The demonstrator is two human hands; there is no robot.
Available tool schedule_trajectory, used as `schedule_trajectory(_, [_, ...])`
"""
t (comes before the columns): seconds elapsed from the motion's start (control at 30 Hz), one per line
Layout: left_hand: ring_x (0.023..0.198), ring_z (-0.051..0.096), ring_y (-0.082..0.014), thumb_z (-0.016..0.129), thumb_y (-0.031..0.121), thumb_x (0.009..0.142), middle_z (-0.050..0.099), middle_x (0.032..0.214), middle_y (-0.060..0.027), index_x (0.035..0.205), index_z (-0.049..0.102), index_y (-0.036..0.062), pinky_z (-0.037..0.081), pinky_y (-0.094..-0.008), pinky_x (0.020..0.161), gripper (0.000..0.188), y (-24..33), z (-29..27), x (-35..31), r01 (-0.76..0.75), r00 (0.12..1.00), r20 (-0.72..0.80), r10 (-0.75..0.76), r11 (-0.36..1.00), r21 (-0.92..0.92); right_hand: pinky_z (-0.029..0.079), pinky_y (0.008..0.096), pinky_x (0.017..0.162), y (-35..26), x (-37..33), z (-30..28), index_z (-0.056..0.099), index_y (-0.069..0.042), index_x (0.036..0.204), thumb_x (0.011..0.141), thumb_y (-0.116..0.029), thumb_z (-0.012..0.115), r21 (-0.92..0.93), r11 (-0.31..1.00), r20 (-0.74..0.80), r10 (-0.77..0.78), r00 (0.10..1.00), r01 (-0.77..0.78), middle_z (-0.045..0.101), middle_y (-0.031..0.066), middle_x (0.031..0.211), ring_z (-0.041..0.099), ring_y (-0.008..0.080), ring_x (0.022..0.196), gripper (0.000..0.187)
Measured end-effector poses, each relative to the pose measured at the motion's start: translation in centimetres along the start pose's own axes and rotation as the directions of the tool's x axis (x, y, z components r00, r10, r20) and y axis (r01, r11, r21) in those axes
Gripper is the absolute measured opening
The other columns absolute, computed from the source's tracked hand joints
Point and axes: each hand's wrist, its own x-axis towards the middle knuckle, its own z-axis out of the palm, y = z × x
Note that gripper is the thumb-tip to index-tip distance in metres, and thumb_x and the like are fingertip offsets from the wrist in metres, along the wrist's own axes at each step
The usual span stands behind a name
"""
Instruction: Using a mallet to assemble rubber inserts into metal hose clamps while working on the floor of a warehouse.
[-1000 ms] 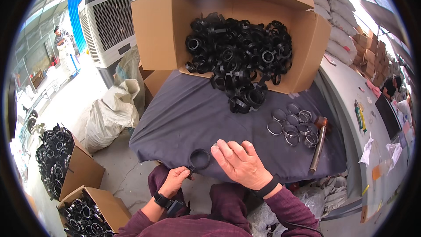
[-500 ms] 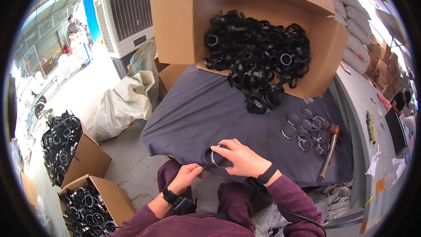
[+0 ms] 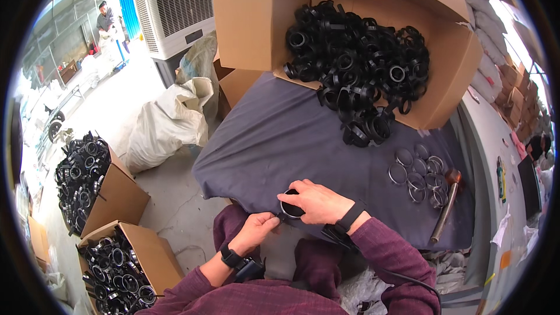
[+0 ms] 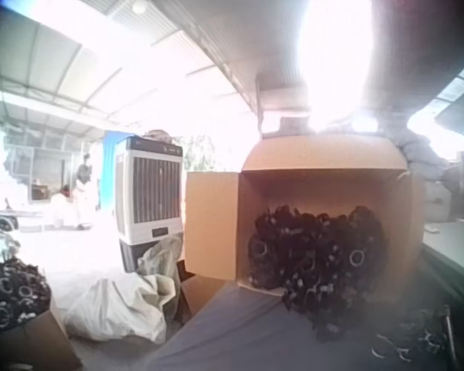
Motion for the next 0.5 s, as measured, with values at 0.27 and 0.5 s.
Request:
schedule_trajectory(0.27, [0.065,0.051,-0.006,0.055,0.02,0.091,0.06,0.069,0.0009,0.075,0.061,0.0028,0.042,-0.0248,0.062,0.024,0.6,-0.1,0.1,-0.003,1.0,0.0,0.003,1.0,0.006,0.046,0.0408,0.091,-0.2,0.7,0.2,0.052,-0.01,0.127,0.07,-0.013,0.071,-0.093,0.995,0.061,0.028,0.998,-0.022,0.052,0.0178,0.121,0.052,0.0355,0.109,0.06])
schedule_trajectory(0.5, [0.067,0.056,-0.0104,0.055,0.022,0.091,0.063,0.071,-0.0039,0.081,0.063,-0.0006,0.047,-0.0276,0.065,0.026,0.2,-0.3,-0.4,0.017,0.999,-0.051,-0.009,0.985,0.171,0.035,0.0521,0.1,-1.3,4.0,4.6,0.051,-0.004,0.126,0.086,-0.036,0.058,-0.166,0.981,-0.292,0.049,0.955,-0.101,0.049,0.0176,0.131,0.044,0.0352,0.123,0.052])
